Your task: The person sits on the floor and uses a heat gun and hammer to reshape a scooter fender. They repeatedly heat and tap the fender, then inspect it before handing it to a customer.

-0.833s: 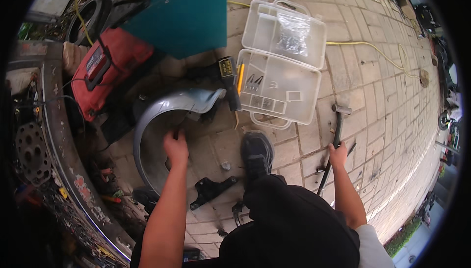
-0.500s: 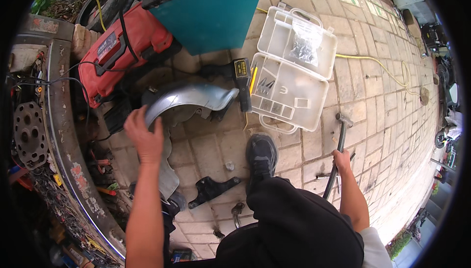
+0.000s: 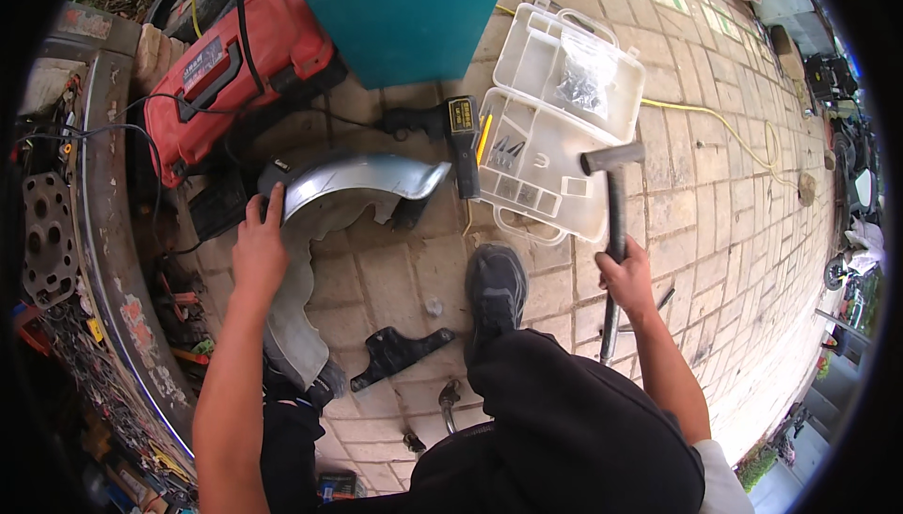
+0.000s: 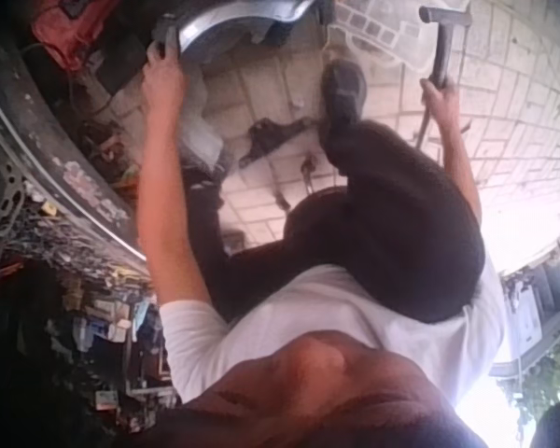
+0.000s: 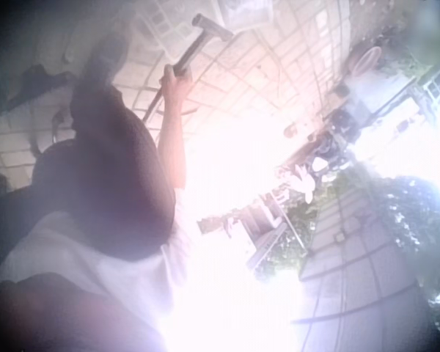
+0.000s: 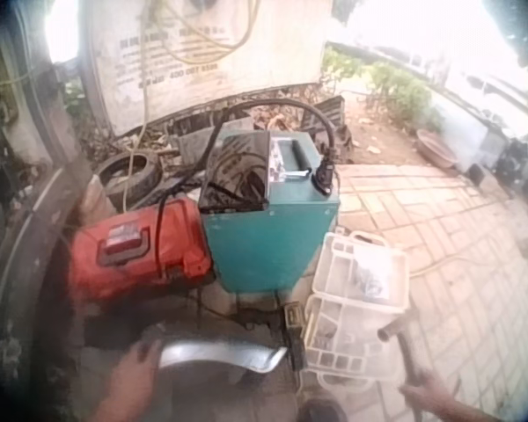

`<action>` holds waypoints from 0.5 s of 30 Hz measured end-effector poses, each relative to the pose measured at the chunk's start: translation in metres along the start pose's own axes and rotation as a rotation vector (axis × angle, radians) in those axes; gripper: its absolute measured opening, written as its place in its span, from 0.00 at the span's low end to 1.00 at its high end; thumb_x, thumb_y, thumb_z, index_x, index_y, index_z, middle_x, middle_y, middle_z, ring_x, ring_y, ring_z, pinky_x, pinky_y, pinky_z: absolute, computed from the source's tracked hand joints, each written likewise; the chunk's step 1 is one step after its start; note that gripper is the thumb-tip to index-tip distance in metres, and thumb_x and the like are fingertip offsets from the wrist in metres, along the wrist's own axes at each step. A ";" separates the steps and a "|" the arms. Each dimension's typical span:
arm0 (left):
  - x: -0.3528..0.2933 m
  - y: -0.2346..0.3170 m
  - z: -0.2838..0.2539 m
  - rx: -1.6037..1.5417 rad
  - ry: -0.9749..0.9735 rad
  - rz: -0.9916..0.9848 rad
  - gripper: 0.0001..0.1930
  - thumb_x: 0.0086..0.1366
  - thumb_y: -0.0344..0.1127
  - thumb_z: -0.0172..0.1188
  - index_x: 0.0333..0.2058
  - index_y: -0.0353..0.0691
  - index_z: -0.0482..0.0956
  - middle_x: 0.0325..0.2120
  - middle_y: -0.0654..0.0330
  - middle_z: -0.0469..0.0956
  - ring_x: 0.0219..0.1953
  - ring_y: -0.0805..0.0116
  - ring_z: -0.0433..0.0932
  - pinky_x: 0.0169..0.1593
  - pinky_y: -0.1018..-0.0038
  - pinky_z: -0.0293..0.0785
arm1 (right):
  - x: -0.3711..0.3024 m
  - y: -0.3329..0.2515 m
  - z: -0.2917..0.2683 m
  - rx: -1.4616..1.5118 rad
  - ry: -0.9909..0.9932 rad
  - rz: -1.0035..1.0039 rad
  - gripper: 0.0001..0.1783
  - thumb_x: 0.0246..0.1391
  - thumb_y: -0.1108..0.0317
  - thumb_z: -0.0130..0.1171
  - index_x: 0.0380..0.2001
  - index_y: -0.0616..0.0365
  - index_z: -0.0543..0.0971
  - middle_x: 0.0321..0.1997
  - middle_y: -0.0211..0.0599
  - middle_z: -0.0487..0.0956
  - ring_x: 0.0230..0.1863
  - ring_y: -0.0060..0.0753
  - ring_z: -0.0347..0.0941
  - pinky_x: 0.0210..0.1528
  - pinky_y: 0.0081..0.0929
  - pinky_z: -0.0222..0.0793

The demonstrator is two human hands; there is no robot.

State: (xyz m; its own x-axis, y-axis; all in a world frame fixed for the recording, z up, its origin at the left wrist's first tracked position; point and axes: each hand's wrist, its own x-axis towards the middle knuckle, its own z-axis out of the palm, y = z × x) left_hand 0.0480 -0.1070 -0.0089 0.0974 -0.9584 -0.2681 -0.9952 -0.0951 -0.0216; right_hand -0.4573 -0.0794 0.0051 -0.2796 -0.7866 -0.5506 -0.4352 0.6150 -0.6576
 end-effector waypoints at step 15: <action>-0.015 0.022 0.030 0.082 0.185 -0.119 0.40 0.51 0.24 0.54 0.66 0.55 0.58 0.59 0.56 0.63 0.49 0.50 0.69 0.45 0.60 0.75 | -0.016 -0.057 0.091 -0.622 -0.360 -0.602 0.14 0.46 0.65 0.61 0.31 0.61 0.69 0.30 0.50 0.74 0.30 0.55 0.74 0.32 0.45 0.70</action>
State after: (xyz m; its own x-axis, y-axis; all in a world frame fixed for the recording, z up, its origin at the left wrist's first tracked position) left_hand 0.0246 -0.0869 -0.0339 0.2061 -0.9754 -0.0779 -0.9729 -0.1958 -0.1227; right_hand -0.3505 -0.0967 0.0045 0.3781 -0.8341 -0.4017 -0.8292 -0.1123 -0.5475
